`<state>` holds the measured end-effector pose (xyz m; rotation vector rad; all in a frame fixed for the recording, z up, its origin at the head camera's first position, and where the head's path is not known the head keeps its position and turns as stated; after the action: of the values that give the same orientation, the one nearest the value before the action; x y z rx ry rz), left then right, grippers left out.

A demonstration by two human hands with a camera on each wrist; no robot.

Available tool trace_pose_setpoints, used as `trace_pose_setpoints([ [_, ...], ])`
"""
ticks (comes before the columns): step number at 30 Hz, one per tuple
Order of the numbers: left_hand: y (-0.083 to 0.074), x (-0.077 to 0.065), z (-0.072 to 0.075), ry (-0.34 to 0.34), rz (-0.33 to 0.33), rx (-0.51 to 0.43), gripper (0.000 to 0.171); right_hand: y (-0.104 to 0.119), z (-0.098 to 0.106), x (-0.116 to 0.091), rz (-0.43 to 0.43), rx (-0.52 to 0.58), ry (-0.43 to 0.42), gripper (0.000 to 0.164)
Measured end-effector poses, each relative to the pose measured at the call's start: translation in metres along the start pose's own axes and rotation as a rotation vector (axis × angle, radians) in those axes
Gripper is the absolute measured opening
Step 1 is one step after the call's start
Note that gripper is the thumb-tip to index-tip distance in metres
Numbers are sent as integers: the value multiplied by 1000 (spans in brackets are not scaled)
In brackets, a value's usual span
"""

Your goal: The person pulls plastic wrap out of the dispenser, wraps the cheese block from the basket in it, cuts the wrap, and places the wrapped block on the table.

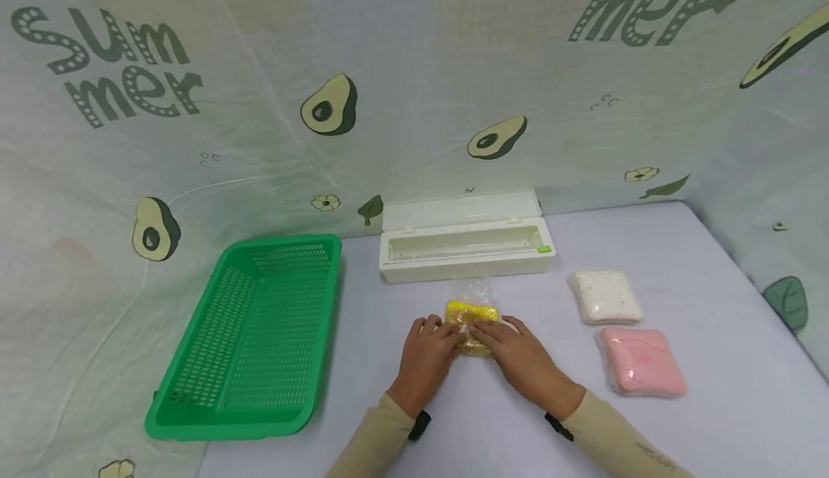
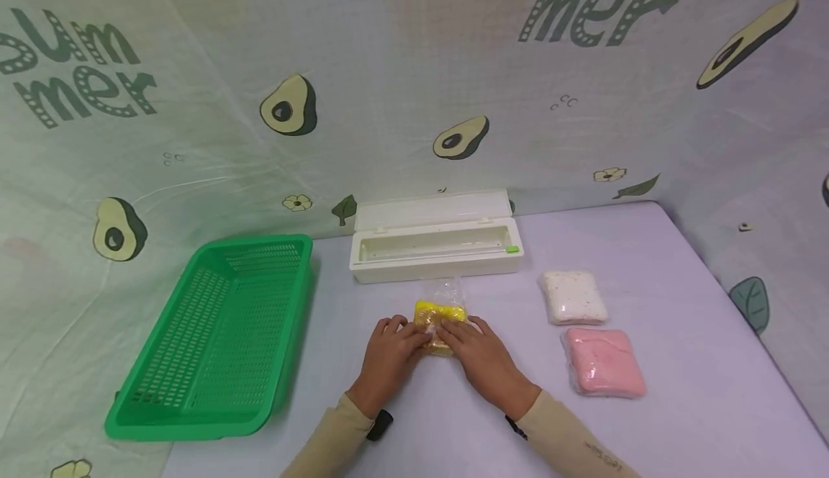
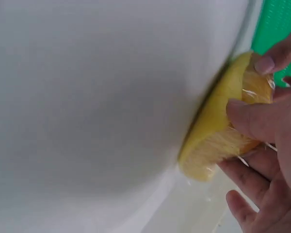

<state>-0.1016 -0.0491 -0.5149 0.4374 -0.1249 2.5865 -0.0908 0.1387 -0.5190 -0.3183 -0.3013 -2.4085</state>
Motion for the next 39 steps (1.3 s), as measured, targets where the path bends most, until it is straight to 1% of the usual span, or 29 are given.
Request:
trace_pose_setpoints([
  [3, -2, -2, -1, 32, -24, -2, 28, 0, 4, -1, 21, 5, 5, 53],
  [6, -3, -3, -1, 68, -39, -14, 26, 0, 7, -3, 43, -8, 35, 49],
  [8, -3, -2, -2, 90, -34, -47, 24, 0, 7, -4, 51, -15, 63, 48],
  [9, -2, -2, -1, 99, -21, -71, 24, 0, 8, -5, 54, -14, 69, 49],
  [10, 0, -1, -1, 103, -2, -110, 24, 0, 8, -5, 53, -3, 69, 49],
  [12, 3, 3, 0, 99, 60, -206, 22, -1, 10, -4, 34, 31, 49, 47],
  [14, 6, 7, 1, 82, 141, -316, 19, -3, 10, -2, 6, 75, 5, 38],
  [16, 9, 12, 0, 64, 223, -423, 18, -6, 9, 2, -38, 124, -58, 27],
  [18, 12, 17, -3, 73, 299, -500, 24, -11, 8, 8, -94, 172, -123, 21],
  [19, 13, 20, -5, 84, 328, -524, 30, -13, 7, 11, -130, 195, -144, 21],
  [21, 17, 25, -9, 126, 379, -574, 45, -20, 5, 17, -211, 261, -171, 30],
  [23, 20, 31, -13, 181, 418, -632, 59, -27, 4, 23, -301, 343, -151, 47],
  [26, 26, 38, -17, 289, 484, -722, 78, -39, 5, 29, -419, 503, -38, 78],
  [27, 28, 40, -19, 324, 496, -749, 82, -42, 4, 30, -449, 550, 6, 86],
  [29, 32, 43, -22, 383, 513, -791, 88, -48, 3, 32, -502, 652, 86, 96],
  [31, 34, 45, -25, 424, 515, -821, 91, -53, 0, 33, -539, 724, 134, 99],
  [34, 37, 48, -29, 447, 511, -863, 93, -58, -5, 35, -581, 804, 147, 99],
  [37, 37, 49, -31, 440, 516, -895, 93, -59, -6, 35, -594, 840, 119, 96],
  [39, 38, 49, -31, 426, 516, -908, 95, -59, -5, 35, -585, 841, 73, 88],
])
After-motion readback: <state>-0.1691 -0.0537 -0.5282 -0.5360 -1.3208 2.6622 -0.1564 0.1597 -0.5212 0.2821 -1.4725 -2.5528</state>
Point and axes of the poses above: each hand's wrist, its own x-axis towards the middle knuckle, its own z-axis out of the back of the hand, y = z × x, the point moved 2 cm from there along x, towards the middle knuckle, and after that the axes turned 4 degrees about z, right-handed, at the moved point
